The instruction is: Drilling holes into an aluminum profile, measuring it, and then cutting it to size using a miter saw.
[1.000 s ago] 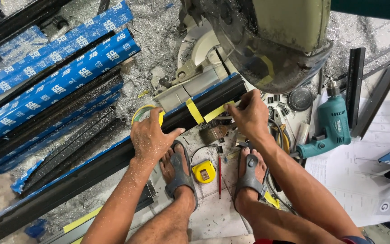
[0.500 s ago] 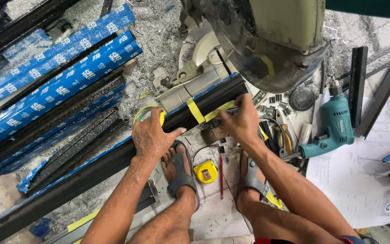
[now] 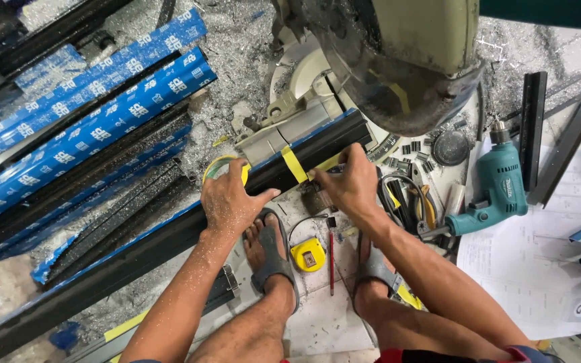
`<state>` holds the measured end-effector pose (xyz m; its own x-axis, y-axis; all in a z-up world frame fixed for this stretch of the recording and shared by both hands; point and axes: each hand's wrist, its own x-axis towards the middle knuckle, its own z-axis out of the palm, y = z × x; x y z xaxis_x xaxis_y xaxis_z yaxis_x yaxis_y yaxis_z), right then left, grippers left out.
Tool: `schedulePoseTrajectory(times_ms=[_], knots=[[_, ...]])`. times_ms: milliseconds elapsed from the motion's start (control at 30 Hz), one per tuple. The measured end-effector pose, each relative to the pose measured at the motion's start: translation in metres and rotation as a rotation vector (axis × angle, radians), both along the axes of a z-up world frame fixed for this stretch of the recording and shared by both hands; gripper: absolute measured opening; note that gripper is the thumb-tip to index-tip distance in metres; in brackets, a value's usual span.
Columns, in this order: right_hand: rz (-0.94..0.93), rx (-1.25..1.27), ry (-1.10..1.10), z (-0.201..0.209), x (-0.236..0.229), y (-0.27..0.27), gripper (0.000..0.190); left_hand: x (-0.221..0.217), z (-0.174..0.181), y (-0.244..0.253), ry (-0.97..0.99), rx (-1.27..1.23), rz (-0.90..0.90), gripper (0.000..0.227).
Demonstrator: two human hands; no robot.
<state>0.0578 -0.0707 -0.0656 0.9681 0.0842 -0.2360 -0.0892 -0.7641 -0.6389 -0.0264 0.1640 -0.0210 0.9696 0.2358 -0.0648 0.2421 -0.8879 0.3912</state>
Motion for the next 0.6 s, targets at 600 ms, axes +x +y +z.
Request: schedulePoseTrajectory(times_ms=[600], knots=[[-0.059,0.151,0.038,-0.007,-0.004,-0.009,0.052,0.002,0.003,-0.005,0.074,0.01,0.057,0.078]])
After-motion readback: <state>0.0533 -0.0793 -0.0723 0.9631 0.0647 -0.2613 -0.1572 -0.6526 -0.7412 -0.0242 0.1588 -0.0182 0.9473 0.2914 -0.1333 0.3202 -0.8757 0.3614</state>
